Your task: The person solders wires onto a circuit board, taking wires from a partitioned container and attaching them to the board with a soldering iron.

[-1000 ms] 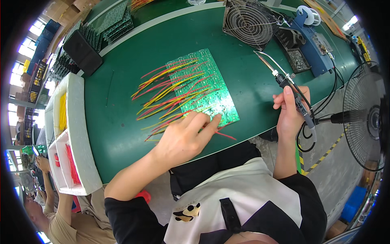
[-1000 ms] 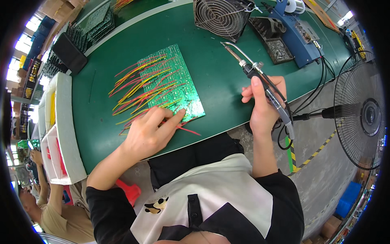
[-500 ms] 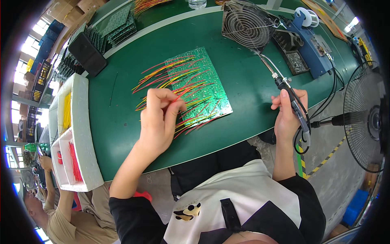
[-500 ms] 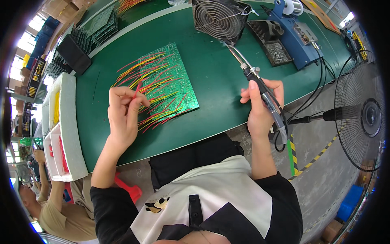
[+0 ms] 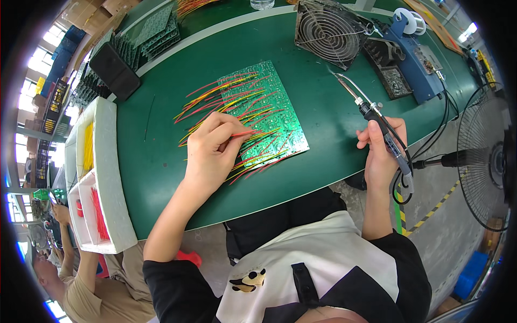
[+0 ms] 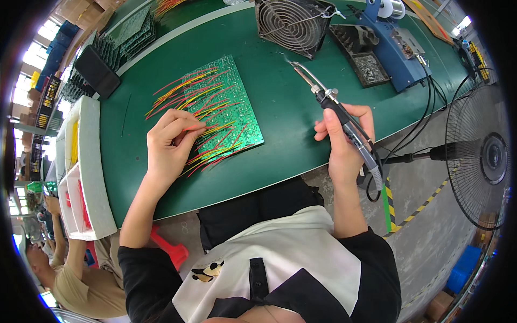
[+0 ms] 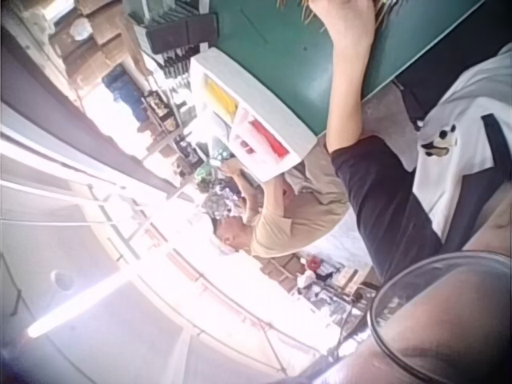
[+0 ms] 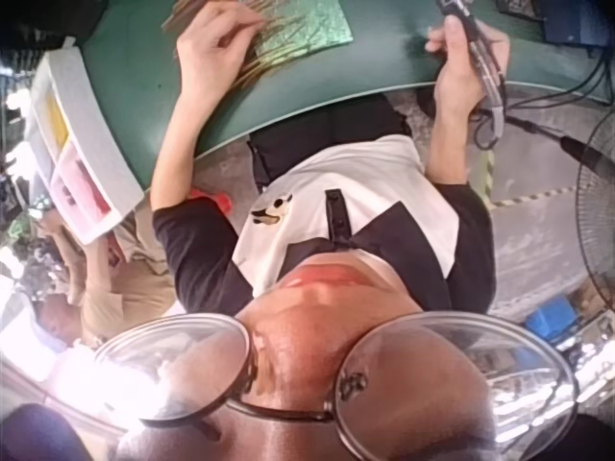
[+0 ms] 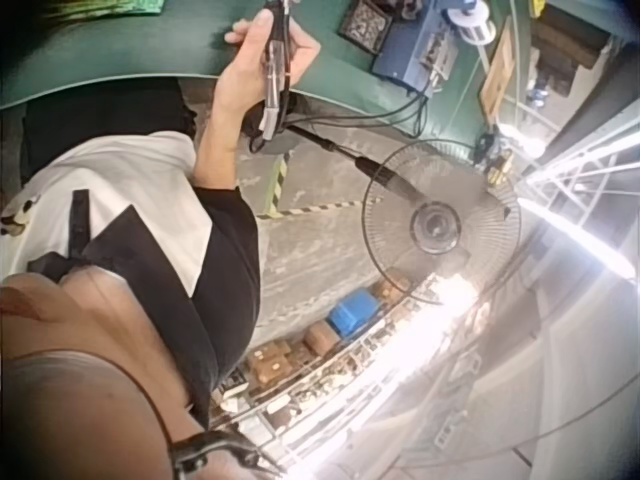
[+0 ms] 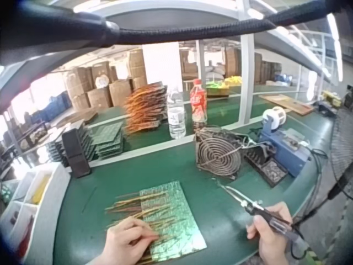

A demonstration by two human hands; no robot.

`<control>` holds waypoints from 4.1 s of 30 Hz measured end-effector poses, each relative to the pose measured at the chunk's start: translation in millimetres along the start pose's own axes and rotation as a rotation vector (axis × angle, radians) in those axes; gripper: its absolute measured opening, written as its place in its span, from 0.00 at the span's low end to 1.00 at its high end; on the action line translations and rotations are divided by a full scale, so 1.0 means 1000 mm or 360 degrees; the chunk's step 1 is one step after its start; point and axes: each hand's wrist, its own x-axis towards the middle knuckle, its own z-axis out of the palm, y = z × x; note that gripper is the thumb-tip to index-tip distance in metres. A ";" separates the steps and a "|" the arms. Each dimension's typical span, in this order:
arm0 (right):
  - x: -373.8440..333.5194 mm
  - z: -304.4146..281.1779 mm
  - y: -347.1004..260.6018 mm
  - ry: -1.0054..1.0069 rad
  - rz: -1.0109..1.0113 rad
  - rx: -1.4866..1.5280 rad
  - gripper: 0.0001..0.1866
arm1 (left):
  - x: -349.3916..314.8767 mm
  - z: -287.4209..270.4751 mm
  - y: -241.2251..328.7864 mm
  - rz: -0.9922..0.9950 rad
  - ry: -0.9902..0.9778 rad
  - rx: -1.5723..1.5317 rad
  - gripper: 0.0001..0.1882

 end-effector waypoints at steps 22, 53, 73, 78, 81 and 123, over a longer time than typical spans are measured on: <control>-0.014 0.005 -0.005 -0.0175 0.0106 0.0111 0.10 | -0.005 0.003 -0.002 -0.0071 -0.0072 0.0052 0.05; -0.030 0.006 -0.015 -0.0424 0.0304 0.0121 0.11 | -0.007 0.007 -0.003 0.0017 -0.0045 0.0107 0.05; -0.030 0.012 -0.016 -0.0585 0.0323 0.0008 0.11 | -0.006 0.005 0.000 0.0012 -0.0068 0.0128 0.05; -0.032 0.014 -0.015 -0.0566 0.0312 0.0002 0.11 | -0.007 0.005 0.000 -0.0003 -0.0075 0.0123 0.05; -0.032 0.013 -0.016 -0.0553 0.0298 0.0007 0.11 | -0.007 0.004 0.001 -0.0004 -0.0090 0.0128 0.04; -0.016 0.003 -0.009 -0.0362 0.0158 0.0151 0.10 | -0.005 0.005 0.003 0.0035 -0.0008 0.0156 0.03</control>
